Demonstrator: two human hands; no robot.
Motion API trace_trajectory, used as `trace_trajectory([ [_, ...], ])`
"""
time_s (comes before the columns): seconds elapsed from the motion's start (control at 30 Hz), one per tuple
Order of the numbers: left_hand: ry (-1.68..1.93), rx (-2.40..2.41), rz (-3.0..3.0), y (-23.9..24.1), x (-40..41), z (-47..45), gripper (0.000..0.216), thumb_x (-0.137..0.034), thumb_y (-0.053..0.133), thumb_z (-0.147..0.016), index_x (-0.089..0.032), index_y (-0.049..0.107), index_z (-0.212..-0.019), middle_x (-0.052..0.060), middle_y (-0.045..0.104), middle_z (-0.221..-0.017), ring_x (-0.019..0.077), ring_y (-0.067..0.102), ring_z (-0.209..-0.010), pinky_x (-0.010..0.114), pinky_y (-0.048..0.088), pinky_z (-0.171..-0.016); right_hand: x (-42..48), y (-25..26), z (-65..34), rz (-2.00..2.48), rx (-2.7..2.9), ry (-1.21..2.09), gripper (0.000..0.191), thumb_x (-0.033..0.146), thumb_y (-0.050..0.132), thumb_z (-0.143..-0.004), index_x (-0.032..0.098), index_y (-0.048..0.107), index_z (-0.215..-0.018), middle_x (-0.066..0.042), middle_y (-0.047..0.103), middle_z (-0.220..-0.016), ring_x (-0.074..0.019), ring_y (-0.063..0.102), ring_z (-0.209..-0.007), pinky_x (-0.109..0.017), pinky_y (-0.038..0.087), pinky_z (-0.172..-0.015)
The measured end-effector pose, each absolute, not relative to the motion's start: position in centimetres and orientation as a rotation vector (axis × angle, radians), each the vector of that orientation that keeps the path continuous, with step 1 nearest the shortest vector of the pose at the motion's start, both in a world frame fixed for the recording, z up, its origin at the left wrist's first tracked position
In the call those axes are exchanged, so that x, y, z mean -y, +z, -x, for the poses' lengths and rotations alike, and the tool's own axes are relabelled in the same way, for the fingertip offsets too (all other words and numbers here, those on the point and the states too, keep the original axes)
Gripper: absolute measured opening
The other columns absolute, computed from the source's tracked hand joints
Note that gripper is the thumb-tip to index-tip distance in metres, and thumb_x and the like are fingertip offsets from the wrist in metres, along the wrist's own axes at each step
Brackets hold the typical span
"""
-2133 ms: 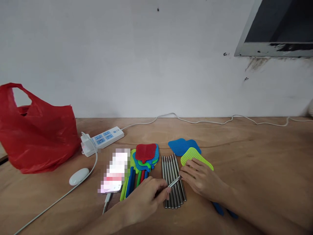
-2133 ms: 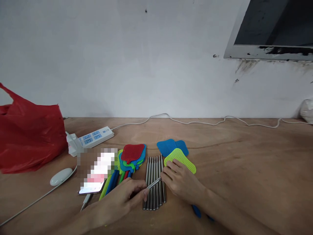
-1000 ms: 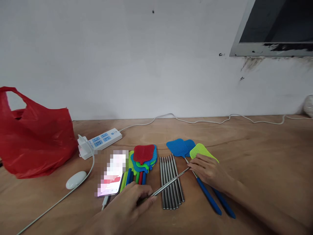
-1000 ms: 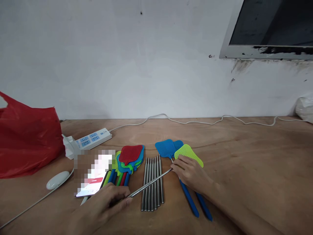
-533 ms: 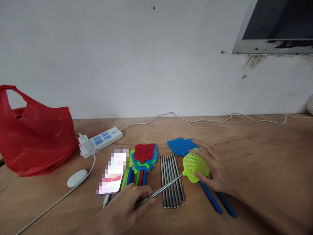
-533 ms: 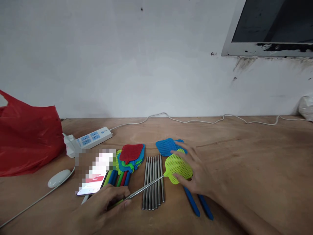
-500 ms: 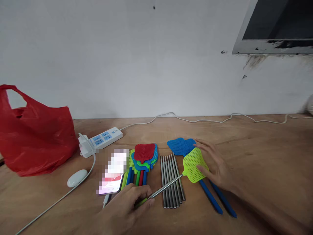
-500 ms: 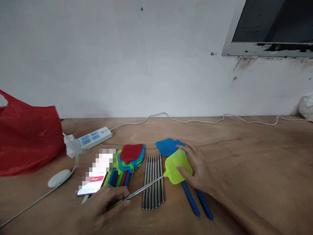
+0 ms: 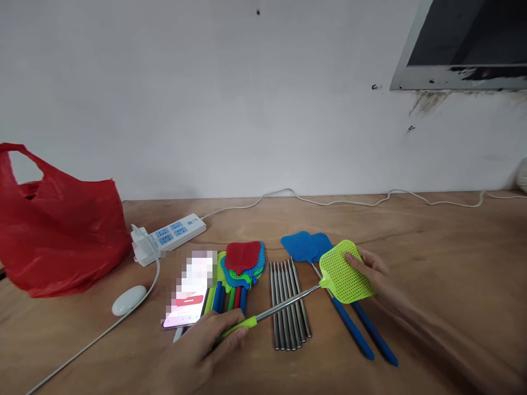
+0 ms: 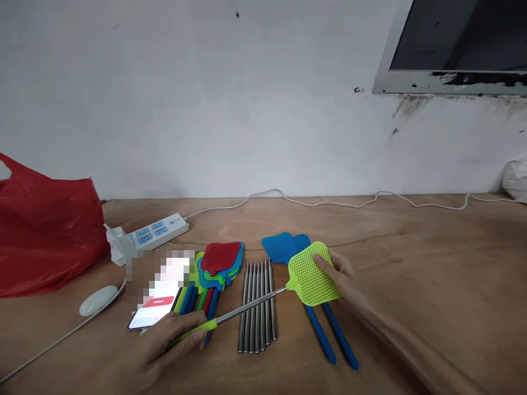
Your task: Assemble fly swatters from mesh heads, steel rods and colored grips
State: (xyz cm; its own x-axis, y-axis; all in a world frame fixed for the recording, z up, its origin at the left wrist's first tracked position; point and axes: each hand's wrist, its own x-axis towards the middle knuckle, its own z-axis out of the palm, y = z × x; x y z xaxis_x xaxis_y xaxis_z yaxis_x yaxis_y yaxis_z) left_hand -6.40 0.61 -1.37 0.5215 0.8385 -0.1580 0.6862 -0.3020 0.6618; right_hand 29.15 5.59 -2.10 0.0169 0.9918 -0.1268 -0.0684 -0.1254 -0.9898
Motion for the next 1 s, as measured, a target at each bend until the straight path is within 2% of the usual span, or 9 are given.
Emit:
trace_trajectory([
  [0.1,0.368,-1.254,-2.08,-1.8,-0.3,5.9,0.049,-0.061,0.03,-0.101,-0.026,0.063,-0.097,0.002,0.068,-0.088,0.0217,0.062,-0.083,0.03,0.045,-0.075,-5.1,-2.3,-28.4,1.274,1.173,1.216,0.052,0.067,0.074,-0.073,0.021,0.064,-0.094,-0.001,0.069,-0.062,-0.0182,0.063,-0.043,-0.024,0.048,-0.033],
  [0.17,0.416,-1.27,-2.092,-2.0,-0.1,5.8,0.049,-0.062,0.031,-0.101,-0.027,0.064,-0.101,0.002,0.069,-0.09,0.0223,0.062,-0.083,0.03,0.046,-0.075,-4.8,-2.4,-28.0,1.318,1.216,1.165,0.057,0.067,0.075,-0.071,0.021,0.062,-0.102,0.0,0.067,-0.061,-0.0172,0.061,-0.04,-0.021,0.043,-0.028],
  [0.27,0.428,-1.272,-2.117,-2.0,0.1,5.8,0.048,-0.06,0.031,-0.102,-0.026,0.065,-0.098,0.002,0.068,-0.086,0.0217,0.062,-0.08,0.029,0.046,-0.072,-4.3,-2.2,-27.7,1.343,1.227,1.187,0.063,0.067,0.077,-0.069,0.021,0.059,-0.109,0.0,0.068,-0.062,-0.0171,0.062,-0.04,-0.02,0.043,-0.026],
  [0.43,0.439,-1.252,-2.15,-1.9,0.2,5.4,0.049,-0.06,0.031,-0.102,-0.025,0.065,-0.098,0.002,0.066,-0.084,0.0209,0.061,-0.077,0.029,0.044,-0.069,-3.4,-2.6,-27.0,1.26,1.231,1.273,0.058,0.065,0.069,-0.079,0.02,0.058,-0.113,0.001,0.068,-0.063,-0.0135,0.059,-0.038,-0.018,0.044,-0.027],
  [0.6,0.408,-1.232,-2.146,-1.8,-0.2,4.9,0.049,-0.061,0.03,-0.103,-0.025,0.064,-0.099,0.002,0.066,-0.086,0.0223,0.061,-0.082,0.031,0.043,-0.071,-3.1,-2.8,-26.3,1.254,1.228,1.28,0.058,0.061,0.069,-0.082,0.02,0.057,-0.12,0.0,0.069,-0.068,-0.0135,0.06,-0.041,-0.019,0.046,-0.029],
  [0.73,0.374,-1.203,-2.121,-1.3,-0.6,4.3,0.05,-0.061,0.029,-0.103,-0.024,0.061,-0.094,0.002,0.065,-0.086,0.0217,0.059,-0.083,0.032,0.043,-0.073,-4.1,-1.7,-27.1,1.305,1.127,1.328,0.053,0.058,0.074,-0.078,0.021,0.061,-0.113,0.0,0.069,-0.065,-0.0151,0.061,-0.041,-0.019,0.044,-0.028],
  [0.83,0.37,-1.207,-2.052,-1.1,-1.0,3.6,0.051,-0.062,0.029,-0.103,-0.023,0.06,-0.091,0.002,0.064,-0.086,0.0215,0.059,-0.085,0.032,0.043,-0.077,-5.0,-0.9,-28.4,1.304,1.009,1.43,0.043,0.048,0.082,-0.072,0.021,0.068,-0.103,-0.003,0.072,-0.073,-0.0192,0.066,-0.05,-0.024,0.05,-0.034],
  [1.0,0.425,-1.237,-1.927,-1.4,-1.6,2.8,0.049,-0.06,0.031,-0.103,-0.022,0.058,-0.088,0.001,0.061,-0.088,0.02,0.057,-0.088,0.03,0.044,-0.081,-4.8,-1.3,-28.6,0.931,0.91,1.687,0.036,0.044,0.078,-0.076,0.018,0.074,-0.101,-0.011,0.076,-0.095,-0.0234,0.071,-0.074,-0.031,0.058,-0.058],
])
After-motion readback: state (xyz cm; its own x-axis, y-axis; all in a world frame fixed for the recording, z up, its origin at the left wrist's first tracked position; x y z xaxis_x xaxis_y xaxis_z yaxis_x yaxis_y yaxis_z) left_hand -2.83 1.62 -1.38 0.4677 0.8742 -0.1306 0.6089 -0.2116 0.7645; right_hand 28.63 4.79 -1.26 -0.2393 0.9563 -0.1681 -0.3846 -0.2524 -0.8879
